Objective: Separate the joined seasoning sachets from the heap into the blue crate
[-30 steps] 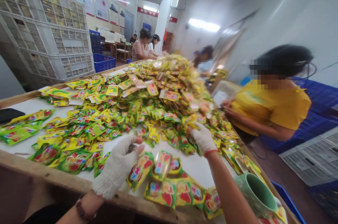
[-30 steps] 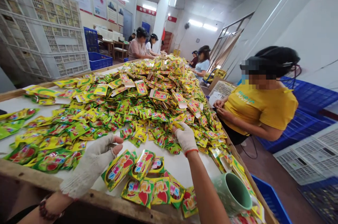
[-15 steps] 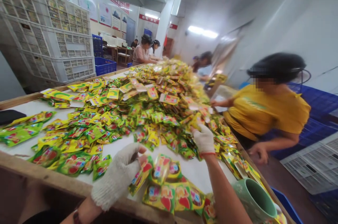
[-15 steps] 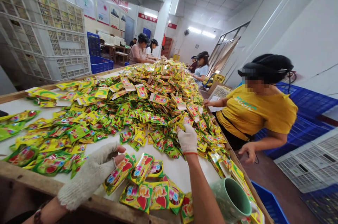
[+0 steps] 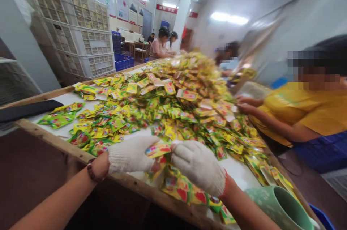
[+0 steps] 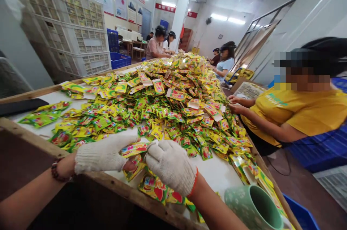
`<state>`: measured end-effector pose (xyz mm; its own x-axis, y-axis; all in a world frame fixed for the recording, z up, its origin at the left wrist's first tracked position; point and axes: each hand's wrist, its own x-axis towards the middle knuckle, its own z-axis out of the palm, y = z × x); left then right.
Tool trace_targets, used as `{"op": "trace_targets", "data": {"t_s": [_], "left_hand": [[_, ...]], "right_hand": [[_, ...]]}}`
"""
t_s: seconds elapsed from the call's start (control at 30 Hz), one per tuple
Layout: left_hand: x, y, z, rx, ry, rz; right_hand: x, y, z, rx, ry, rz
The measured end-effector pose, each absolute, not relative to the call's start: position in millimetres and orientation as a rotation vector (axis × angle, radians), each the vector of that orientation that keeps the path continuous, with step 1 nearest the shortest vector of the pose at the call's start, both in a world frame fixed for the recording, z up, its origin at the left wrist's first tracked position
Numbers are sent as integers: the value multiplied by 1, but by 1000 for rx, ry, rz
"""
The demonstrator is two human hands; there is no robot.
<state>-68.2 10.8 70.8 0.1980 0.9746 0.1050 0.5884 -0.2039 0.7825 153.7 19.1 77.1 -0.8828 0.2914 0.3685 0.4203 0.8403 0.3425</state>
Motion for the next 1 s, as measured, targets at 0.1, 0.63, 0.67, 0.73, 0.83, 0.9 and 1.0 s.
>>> {"op": "trace_targets", "data": {"t_s": [0.1, 0.63, 0.67, 0.73, 0.83, 0.9, 1.0], "left_hand": [[-67, 4, 66, 2081, 1509, 534], [-65, -7, 11, 2566, 1946, 821], [-64, -7, 11, 2603, 1925, 797], [-62, -6, 11, 2637, 1895, 735], [-61, -5, 12, 2593, 1860, 651], [-61, -3, 14, 2545, 1800, 625], [-61, -3, 17, 2464, 1721, 676]], "right_hand": [[147, 23, 74, -478, -2728, -562], [138, 42, 43, -1133, -1999, 1079], [138, 41, 43, -1141, -2052, 1031], [134, 38, 45, -1158, -2130, 829], [130, 35, 48, -1112, -2189, 493], [131, 36, 50, -1072, -2209, 426], [135, 38, 52, -1055, -2221, 415]]}}
